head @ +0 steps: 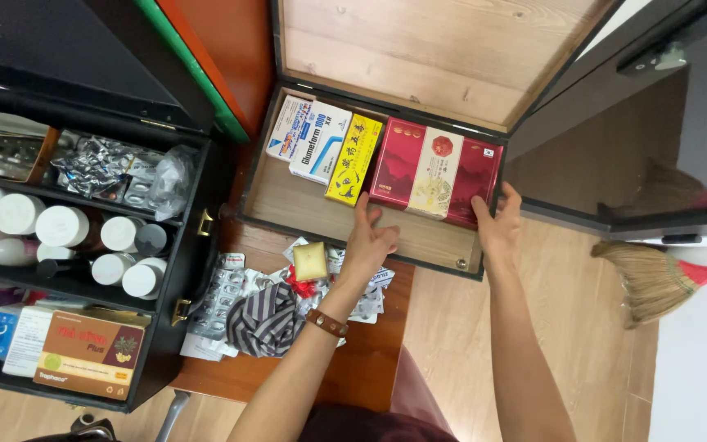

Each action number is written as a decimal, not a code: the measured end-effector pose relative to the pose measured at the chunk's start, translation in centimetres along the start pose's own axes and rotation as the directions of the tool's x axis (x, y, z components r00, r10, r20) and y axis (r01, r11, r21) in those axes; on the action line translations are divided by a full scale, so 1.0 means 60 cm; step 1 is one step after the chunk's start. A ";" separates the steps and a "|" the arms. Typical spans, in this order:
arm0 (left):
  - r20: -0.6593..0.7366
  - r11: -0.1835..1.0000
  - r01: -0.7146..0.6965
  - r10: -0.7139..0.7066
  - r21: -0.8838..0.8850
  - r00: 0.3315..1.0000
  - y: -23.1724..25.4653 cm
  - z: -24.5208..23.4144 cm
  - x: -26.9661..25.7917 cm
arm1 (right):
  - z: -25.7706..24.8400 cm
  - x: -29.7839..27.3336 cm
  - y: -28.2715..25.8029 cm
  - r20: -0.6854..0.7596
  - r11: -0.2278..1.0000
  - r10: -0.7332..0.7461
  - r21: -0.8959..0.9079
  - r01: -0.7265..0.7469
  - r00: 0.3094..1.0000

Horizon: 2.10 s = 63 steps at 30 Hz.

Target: Organizing and sorting various medicines and health products into storage boxes.

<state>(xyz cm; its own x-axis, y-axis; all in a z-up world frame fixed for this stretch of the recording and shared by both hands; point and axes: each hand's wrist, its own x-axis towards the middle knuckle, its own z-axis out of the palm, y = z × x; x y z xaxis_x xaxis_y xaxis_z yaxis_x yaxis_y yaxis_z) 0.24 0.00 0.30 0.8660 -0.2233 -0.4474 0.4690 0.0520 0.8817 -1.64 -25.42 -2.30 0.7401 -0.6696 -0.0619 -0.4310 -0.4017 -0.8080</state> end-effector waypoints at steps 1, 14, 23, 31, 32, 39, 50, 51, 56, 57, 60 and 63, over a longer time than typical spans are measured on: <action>0.000 1.000 0.000 0.000 -0.002 1.000 0.000 0.001 0.001 | 0.002 0.000 0.002 0.000 1.000 -0.001 -0.001 0.001 1.000; -0.337 0.988 -0.152 0.145 0.007 0.930 0.064 -0.005 -0.065 | 0.011 -0.012 0.006 -0.029 0.999 0.010 0.043 -0.008 1.000; -0.271 0.990 -0.080 0.046 -0.117 0.962 0.060 -0.005 -0.029 | 0.015 -0.018 0.005 -0.100 0.998 -0.010 -0.062 0.004 0.995; -0.238 0.958 -0.179 0.124 -0.225 0.963 0.032 -0.060 -0.017 | 0.015 -0.026 0.002 -0.122 0.998 -0.014 -0.066 0.005 0.992; -0.274 0.960 -0.117 0.044 -0.256 0.961 0.068 -0.064 -0.033 | 0.014 -0.028 0.002 -0.125 0.997 -0.028 -0.072 0.019 0.992; -0.347 1.000 -0.015 0.006 -0.024 0.938 0.064 -0.060 0.029 | 0.015 -0.029 -0.001 -0.130 0.996 -0.037 -0.085 0.026 0.991; -0.303 0.979 -0.022 -0.041 -0.201 0.952 0.050 -0.061 0.005 | 0.013 -0.046 -0.021 -0.157 0.990 -0.097 -0.113 0.080 0.983; -0.293 0.972 -0.026 -0.045 -0.233 0.955 0.046 -0.055 0.006 | 0.013 -0.048 -0.023 -0.158 0.989 -0.116 -0.110 0.100 0.980; -0.234 0.958 -0.066 -0.001 -0.279 0.972 0.031 -0.058 0.019 | 0.008 -0.051 -0.036 -0.144 0.990 -0.129 -0.066 0.121 0.981; -0.212 0.950 -0.086 0.021 -0.300 0.977 0.015 -0.064 0.024 | 0.007 -0.056 -0.037 -0.141 0.991 -0.130 -0.052 0.124 0.981; -0.163 0.917 -0.116 0.057 -0.382 0.985 -0.012 -0.090 0.036 | 0.014 -0.041 -0.022 -0.166 0.985 -0.146 0.062 0.158 0.975; -0.138 0.900 -0.136 0.086 -0.413 0.987 0.017 -0.129 0.001 | 0.003 -0.048 -0.011 -0.269 0.949 -0.269 0.089 0.302 0.925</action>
<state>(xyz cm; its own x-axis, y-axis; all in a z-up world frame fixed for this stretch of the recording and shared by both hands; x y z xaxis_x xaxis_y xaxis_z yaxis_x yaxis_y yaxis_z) 2.14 7.57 0.04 0.9186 -0.0817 -0.3867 0.3764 0.4793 0.7928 -3.37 -23.09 -1.68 0.6616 -0.6791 0.3179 -0.1395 -0.5280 -0.8377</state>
